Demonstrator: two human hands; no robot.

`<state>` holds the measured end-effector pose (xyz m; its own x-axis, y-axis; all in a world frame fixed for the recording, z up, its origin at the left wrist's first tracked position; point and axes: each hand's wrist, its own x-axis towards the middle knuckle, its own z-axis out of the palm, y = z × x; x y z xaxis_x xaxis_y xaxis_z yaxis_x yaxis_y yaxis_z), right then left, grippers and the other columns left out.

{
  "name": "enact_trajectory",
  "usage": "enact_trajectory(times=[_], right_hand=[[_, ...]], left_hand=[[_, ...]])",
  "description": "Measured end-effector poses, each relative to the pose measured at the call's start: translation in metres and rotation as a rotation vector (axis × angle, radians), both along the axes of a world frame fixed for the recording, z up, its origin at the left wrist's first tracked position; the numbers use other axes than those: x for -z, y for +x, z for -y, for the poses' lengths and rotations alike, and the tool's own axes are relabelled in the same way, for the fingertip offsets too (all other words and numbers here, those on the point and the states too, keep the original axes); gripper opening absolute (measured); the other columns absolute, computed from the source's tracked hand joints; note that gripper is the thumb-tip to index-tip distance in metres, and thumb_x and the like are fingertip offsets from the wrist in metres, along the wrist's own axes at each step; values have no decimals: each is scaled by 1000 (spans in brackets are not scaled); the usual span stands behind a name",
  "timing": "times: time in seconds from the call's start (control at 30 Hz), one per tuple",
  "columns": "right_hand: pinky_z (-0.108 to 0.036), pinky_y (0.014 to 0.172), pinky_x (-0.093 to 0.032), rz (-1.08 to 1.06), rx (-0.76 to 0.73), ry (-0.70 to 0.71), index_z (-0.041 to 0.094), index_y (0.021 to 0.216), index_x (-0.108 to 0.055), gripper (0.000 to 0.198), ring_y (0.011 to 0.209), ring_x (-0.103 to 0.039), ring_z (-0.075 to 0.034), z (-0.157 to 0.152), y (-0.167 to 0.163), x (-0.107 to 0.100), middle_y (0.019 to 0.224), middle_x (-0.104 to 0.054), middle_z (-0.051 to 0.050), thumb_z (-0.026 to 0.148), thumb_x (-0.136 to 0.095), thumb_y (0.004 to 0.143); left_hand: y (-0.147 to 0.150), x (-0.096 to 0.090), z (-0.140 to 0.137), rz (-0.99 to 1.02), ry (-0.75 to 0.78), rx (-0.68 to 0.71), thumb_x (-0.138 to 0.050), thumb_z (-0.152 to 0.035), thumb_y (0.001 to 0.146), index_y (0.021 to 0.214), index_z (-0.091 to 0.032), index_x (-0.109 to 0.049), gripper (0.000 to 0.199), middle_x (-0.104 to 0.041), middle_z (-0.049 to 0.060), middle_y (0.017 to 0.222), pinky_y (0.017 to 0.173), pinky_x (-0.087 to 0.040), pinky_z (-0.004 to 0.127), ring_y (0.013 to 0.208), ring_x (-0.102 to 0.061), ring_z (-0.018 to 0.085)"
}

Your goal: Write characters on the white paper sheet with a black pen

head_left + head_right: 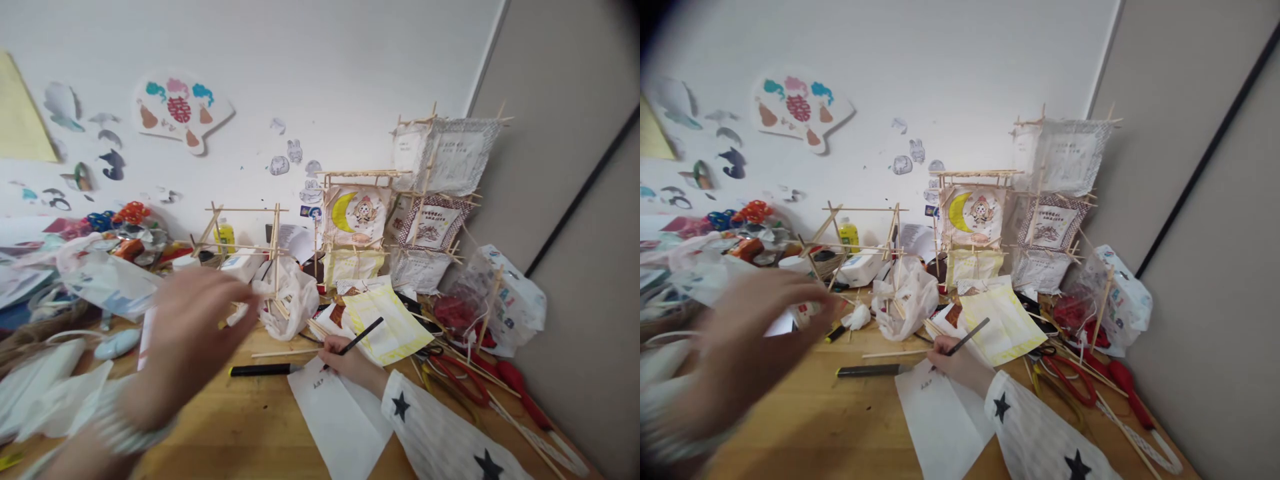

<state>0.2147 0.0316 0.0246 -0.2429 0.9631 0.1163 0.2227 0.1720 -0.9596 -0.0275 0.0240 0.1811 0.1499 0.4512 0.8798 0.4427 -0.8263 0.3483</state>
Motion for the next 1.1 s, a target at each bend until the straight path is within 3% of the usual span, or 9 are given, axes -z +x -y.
enact_trajectory(times=[0.1,0.13,0.23,0.33,0.43,0.6,0.8,1.1], right_hand=[[-19,45,-34,-39,30,18,19,60,-42,32,41,-40,-7,-1,2,3,44,-43,8,35,-61,80],[-20,48,-37,-57,39,19,20,59,-40,33,40,-39,-7,-2,3,4,42,-41,9,35,-60,80],[-22,52,-41,-70,49,6,20,57,-37,34,39,-38,-7,-2,6,6,39,-35,11,35,-57,80],[-20,47,-33,20,49,66,20,55,-37,34,43,-36,-8,-1,8,6,44,-38,8,33,-57,79],[-21,47,-28,90,3,112,19,53,-37,35,47,-34,-8,2,9,4,48,-38,6,34,-59,76],[-22,46,-23,198,-70,126,19,50,-32,33,47,-30,-8,7,5,0,48,-34,6,28,-54,74],[-23,46,-21,330,-53,170,20,49,-30,30,47,-27,-8,10,4,1,48,-31,6,23,-49,73],[-22,46,-21,295,-109,287,20,50,-26,31,47,-26,-8,9,6,4,48,-28,6,16,-48,71]], left_hand=[[45,48,-29,-659,-195,57,-58,-27,84,66,-18,-62,20,-60,1,66,69,-43,31,69,-56,18],[58,66,-38,-783,-269,85,-57,-22,82,66,-17,-62,18,-61,2,66,66,-42,29,68,-57,18],[82,110,-57,-834,-346,150,-59,-20,77,63,-17,-61,14,-62,0,63,55,-38,24,58,-56,14],[82,132,-56,-867,-335,229,-62,-22,74,70,-18,-61,6,-64,1,74,66,-40,27,72,-58,18],[76,135,-50,-861,-338,247,-62,-25,75,80,-18,-61,9,-63,3,85,74,-39,30,85,-56,20],[75,134,-49,-891,-363,268,-63,-27,76,82,-18,-59,11,-60,3,86,76,-37,32,87,-53,21],[72,134,-49,-896,-357,303,-66,-35,73,89,-19,-59,23,-57,3,93,76,-36,33,91,-50,23],[71,129,-46,-907,-383,326,-70,-36,68,92,-20,-58,31,-57,4,97,79,-35,36,94,-49,26]])
